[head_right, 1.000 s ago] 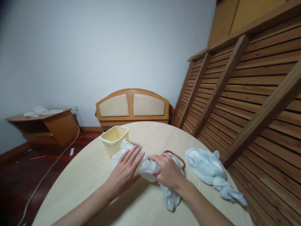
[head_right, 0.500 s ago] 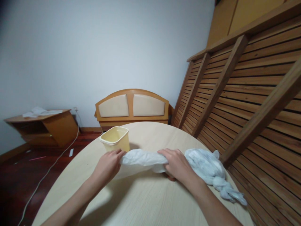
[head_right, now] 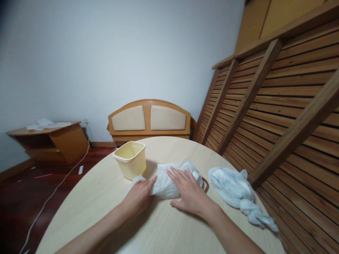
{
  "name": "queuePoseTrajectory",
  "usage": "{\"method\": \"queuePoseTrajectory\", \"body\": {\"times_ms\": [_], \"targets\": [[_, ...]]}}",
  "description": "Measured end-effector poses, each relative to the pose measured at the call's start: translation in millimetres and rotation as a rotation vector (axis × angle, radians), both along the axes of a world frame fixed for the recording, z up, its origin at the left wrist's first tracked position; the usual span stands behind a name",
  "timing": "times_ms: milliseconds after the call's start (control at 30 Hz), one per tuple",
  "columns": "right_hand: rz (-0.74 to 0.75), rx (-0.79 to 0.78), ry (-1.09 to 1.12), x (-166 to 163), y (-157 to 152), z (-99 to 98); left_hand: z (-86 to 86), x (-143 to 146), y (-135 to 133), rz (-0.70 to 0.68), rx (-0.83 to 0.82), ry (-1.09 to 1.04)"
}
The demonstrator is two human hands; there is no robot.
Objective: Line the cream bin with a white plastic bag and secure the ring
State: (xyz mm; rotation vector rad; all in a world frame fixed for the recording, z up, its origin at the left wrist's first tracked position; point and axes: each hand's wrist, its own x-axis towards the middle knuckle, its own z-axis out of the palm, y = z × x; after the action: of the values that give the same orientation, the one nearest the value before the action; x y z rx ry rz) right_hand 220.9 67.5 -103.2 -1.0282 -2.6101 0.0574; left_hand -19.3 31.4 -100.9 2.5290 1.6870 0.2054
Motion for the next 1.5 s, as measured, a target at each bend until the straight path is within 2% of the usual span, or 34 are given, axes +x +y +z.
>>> {"method": "queuePoseTrajectory", "body": {"times_ms": [100,200,267,400,500,600,700,767,867,967,1000,1067,1100,1167,1267,1333,1433,1500], "targets": [[0.044,0.014,0.042,-0.2,2.8,-2.0,-1.3,0.8,2.1,-0.159,0.097,-0.145],[0.126,0.003,0.134,0.0,4.2,-0.1,5.7,3.7,-3.8,-0.324,0.216,-0.436],[0.132,-0.064,0.274,-2.1,3.3,2.5,11.4,5.7,-9.1,-0.343,0.255,-0.629],[0.036,-0.415,0.813,-15.6,-4.9,8.8,13.1,9.9,-15.7,-0.226,0.231,-0.883],[0.037,-0.688,1.151,-29.6,-16.5,11.7,3.3,16.8,-17.9,-0.254,0.137,-0.981],[0.118,-0.915,1.319,-37.6,-29.7,10.5,-7.3,27.9,-21.2,-0.302,0.019,-1.049],[0.263,-1.065,1.288,-37.4,-39.2,7.2,-11.7,38.9,-24.1,-0.193,-0.04,-1.142],[0.307,-1.0,1.168,-35.4,-41.7,5.6,-11.5,43.2,-23.6,-0.085,-0.041,-1.209],[0.277,-0.746,0.952,-32.3,-39.0,6.6,-6.9,41.1,-18.2,0.004,0.002,-1.244],[0.22,-0.481,0.771,-24.1,-26.4,13.8,8.7,24.0,-11.2,0.049,0.206,-1.166],[0.169,-0.36,0.708,-18.5,-19.8,17.4,17.5,14.3,-9.5,0.068,0.32,-1.13],[-0.023,-0.056,0.561,-1.7,-3.8,24.6,39.6,-10.3,-8.2,0.154,0.54,-1.028],[-0.124,0.074,0.477,9.6,4.8,27.6,51.9,-24.6,-8.5,0.223,0.638,-0.959],[-0.393,0.239,0.341,36.4,21.1,30.9,75.9,-54.2,-10.3,0.398,0.736,-0.777],[-0.785,0.273,0.151,80.0,39.4,26.8,100.4,-94.0,-12.0,0.764,0.795,-0.529],[-0.97,0.185,0.086,105.0,48.2,18.0,104.1,-114.5,-9.1,0.859,0.778,-0.377],[-1.098,0.002,0.083,129.0,58.9,1.1,91.1,-137.2,2.7,0.949,0.699,-0.201],[-1.107,-0.081,0.07,134.9,63.9,-8.2,73.5,-148.7,14.2,0.951,0.55,-0.1]]}}
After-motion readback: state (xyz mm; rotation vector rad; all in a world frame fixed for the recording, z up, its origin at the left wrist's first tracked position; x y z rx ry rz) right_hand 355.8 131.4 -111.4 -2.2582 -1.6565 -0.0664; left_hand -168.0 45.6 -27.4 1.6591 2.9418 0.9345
